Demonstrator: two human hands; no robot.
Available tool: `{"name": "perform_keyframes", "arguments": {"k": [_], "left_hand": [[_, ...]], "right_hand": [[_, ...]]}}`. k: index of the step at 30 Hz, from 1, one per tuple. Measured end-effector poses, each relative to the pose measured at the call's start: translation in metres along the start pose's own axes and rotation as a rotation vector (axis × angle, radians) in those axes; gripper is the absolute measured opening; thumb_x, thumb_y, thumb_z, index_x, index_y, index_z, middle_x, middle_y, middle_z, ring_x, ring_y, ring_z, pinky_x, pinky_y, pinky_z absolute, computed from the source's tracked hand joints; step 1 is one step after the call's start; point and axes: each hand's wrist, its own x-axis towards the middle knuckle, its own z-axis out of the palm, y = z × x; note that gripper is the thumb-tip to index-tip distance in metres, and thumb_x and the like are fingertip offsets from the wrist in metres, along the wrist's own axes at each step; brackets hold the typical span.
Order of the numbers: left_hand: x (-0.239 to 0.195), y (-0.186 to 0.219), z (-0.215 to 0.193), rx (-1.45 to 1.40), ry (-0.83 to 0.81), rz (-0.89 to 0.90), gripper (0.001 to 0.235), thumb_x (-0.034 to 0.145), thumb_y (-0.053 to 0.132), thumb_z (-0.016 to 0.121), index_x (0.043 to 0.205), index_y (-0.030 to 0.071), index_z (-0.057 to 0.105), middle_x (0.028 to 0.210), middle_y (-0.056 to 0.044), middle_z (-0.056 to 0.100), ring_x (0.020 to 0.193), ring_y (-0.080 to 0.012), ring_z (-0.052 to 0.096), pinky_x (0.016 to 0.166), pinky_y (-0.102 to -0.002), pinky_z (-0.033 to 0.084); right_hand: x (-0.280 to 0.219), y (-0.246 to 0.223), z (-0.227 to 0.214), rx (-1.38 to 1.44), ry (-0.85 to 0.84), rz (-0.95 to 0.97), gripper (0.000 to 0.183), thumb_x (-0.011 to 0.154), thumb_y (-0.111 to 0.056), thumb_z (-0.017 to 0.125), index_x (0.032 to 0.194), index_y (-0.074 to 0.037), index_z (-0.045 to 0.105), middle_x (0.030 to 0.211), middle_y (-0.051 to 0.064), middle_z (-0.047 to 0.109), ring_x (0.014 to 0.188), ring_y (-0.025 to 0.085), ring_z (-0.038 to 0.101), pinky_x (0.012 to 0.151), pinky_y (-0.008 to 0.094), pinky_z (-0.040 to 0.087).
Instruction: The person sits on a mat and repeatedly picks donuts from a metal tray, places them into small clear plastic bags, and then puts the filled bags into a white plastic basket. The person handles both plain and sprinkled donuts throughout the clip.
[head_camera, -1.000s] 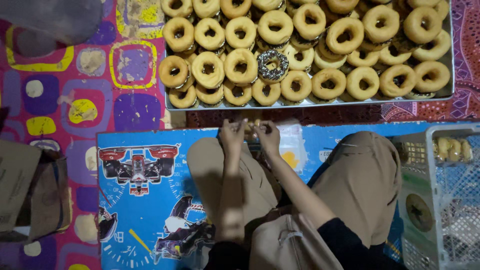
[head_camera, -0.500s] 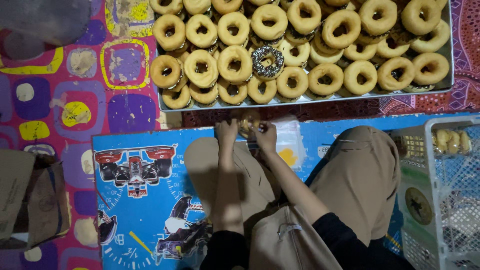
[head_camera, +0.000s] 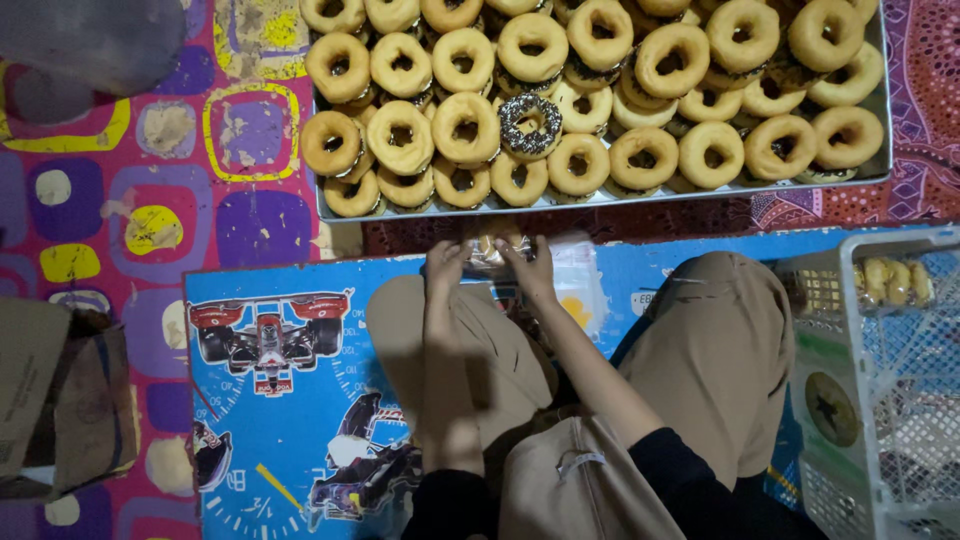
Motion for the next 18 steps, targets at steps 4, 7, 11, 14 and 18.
{"name": "perform_keyframes", "arguments": {"k": [4, 7, 11, 14, 18], "left_hand": [[-0.001, -0.029, -0.003, 0.633, 0.022, -0.144, 0.068, 0.106, 0.056, 0.050, 0.102, -0.007, 0.074, 0.085, -0.022, 0.072, 0.081, -0.0367, 0.068, 0.080, -0.044, 0.052], [0.003, -0.040, 0.005, 1.094, 0.077, 0.319, 0.082, 0.104, 0.069, 0.064, 0.106, -0.013, 0.068, 0.104, -0.040, 0.064, 0.101, -0.0594, 0.060, 0.091, -0.061, 0.046], [-0.003, -0.020, 0.018, 0.854, -0.109, -0.193, 0.092, 0.086, 0.070, 0.071, 0.125, -0.012, 0.059, 0.122, -0.031, 0.066, 0.116, -0.0408, 0.066, 0.100, -0.045, 0.053], [-0.042, 0.006, 0.045, 0.363, -0.121, -0.035, 0.116, 0.071, 0.056, 0.087, 0.146, -0.005, 0.024, 0.131, -0.025, 0.057, 0.118, -0.0362, 0.062, 0.098, -0.047, 0.054], [-0.161, 0.022, 0.118, -0.107, -0.414, 0.277, 0.144, 0.055, 0.051, 0.099, 0.160, 0.004, 0.013, 0.145, -0.015, 0.043, 0.131, -0.0307, 0.054, 0.108, -0.047, 0.050]], "right_hand": [[-0.002, 0.037, 0.008, -0.212, 0.087, -0.136, 0.072, 0.075, -0.048, 0.092, 0.110, 0.005, 0.059, 0.101, 0.022, 0.066, 0.091, 0.027, 0.062, 0.081, 0.039, 0.051], [-0.003, 0.054, 0.020, -0.158, 0.043, -0.041, 0.063, 0.079, -0.044, 0.088, 0.112, 0.002, 0.061, 0.104, 0.022, 0.069, 0.093, 0.027, 0.062, 0.084, 0.039, 0.053], [-0.008, 0.035, 0.023, 0.294, -0.012, 0.301, 0.082, 0.072, -0.030, 0.092, 0.132, -0.003, 0.042, 0.114, 0.018, 0.064, 0.097, 0.025, 0.065, 0.082, 0.042, 0.057], [-0.020, -0.005, -0.032, 0.486, -0.212, 0.138, 0.112, 0.061, -0.023, 0.088, 0.151, -0.018, 0.020, 0.121, 0.010, 0.062, 0.112, 0.023, 0.061, 0.092, 0.040, 0.054], [-0.086, -0.050, -0.192, 0.096, -0.365, -0.462, 0.108, 0.068, -0.027, 0.091, 0.158, -0.006, 0.035, 0.157, 0.012, 0.040, 0.149, 0.027, 0.037, 0.122, 0.041, 0.031]]}}
